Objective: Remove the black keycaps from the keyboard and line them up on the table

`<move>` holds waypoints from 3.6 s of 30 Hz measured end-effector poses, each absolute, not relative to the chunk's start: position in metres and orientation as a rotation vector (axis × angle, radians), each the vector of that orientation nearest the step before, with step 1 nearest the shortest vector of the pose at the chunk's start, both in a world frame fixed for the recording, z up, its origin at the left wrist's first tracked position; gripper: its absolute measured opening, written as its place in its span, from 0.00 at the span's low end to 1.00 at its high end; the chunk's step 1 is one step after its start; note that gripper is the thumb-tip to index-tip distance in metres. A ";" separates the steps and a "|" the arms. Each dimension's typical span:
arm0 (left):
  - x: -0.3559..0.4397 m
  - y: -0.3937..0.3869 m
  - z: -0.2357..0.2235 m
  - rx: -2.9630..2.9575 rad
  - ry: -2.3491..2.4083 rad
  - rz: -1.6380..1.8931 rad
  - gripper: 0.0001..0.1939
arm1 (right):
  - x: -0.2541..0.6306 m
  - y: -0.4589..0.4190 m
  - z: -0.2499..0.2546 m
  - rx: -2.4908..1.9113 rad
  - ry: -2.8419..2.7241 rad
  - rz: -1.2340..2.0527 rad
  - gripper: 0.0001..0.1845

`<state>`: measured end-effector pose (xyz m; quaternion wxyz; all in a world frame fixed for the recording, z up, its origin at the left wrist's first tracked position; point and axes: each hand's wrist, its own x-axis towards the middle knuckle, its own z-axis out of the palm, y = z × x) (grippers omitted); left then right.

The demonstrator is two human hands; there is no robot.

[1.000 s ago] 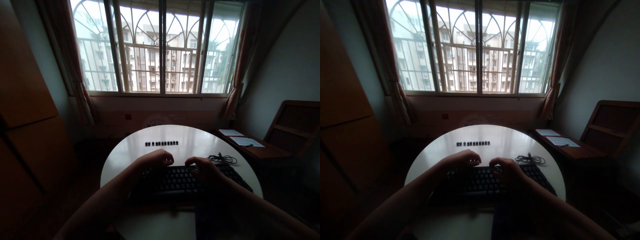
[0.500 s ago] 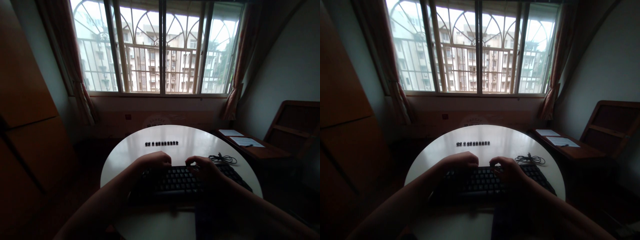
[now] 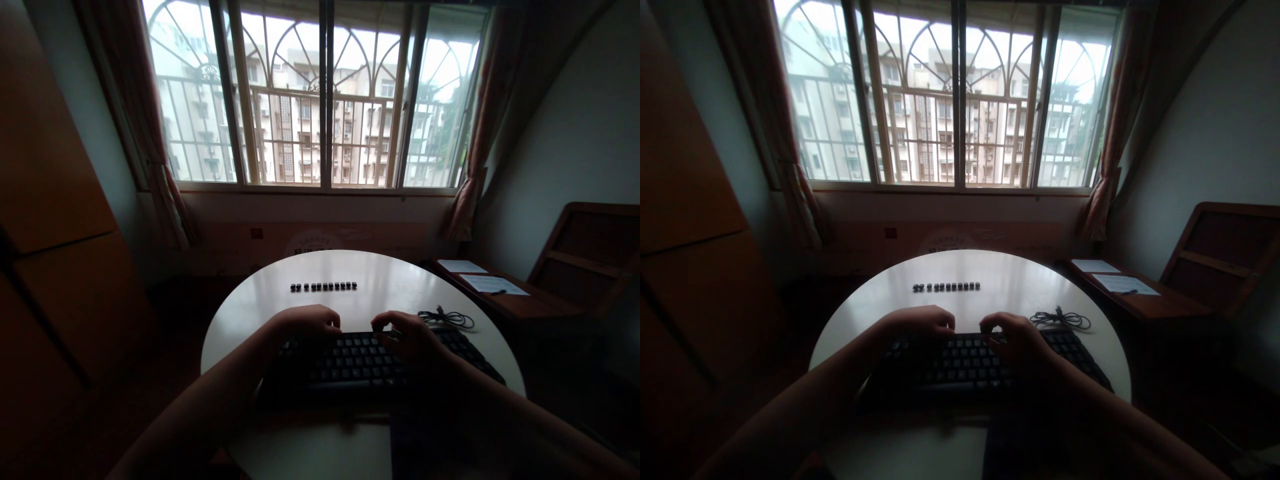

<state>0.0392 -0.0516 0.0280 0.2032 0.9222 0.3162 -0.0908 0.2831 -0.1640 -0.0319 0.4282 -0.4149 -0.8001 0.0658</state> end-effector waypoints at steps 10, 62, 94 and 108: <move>0.039 -0.051 0.026 2.572 0.891 -0.254 0.16 | 0.283 -0.165 -0.032 -1.038 -2.011 0.198 0.08; 0.039 -0.049 0.026 2.565 0.894 -0.283 0.17 | 0.281 -0.167 -0.028 -1.098 -2.035 0.265 0.08; 0.039 -0.050 0.026 2.556 0.893 -0.273 0.18 | 0.282 -0.165 -0.031 -1.104 -2.041 0.253 0.09; 0.040 -0.054 0.031 2.557 0.904 -0.283 0.17 | 0.281 -0.167 -0.029 -1.118 -2.048 0.265 0.08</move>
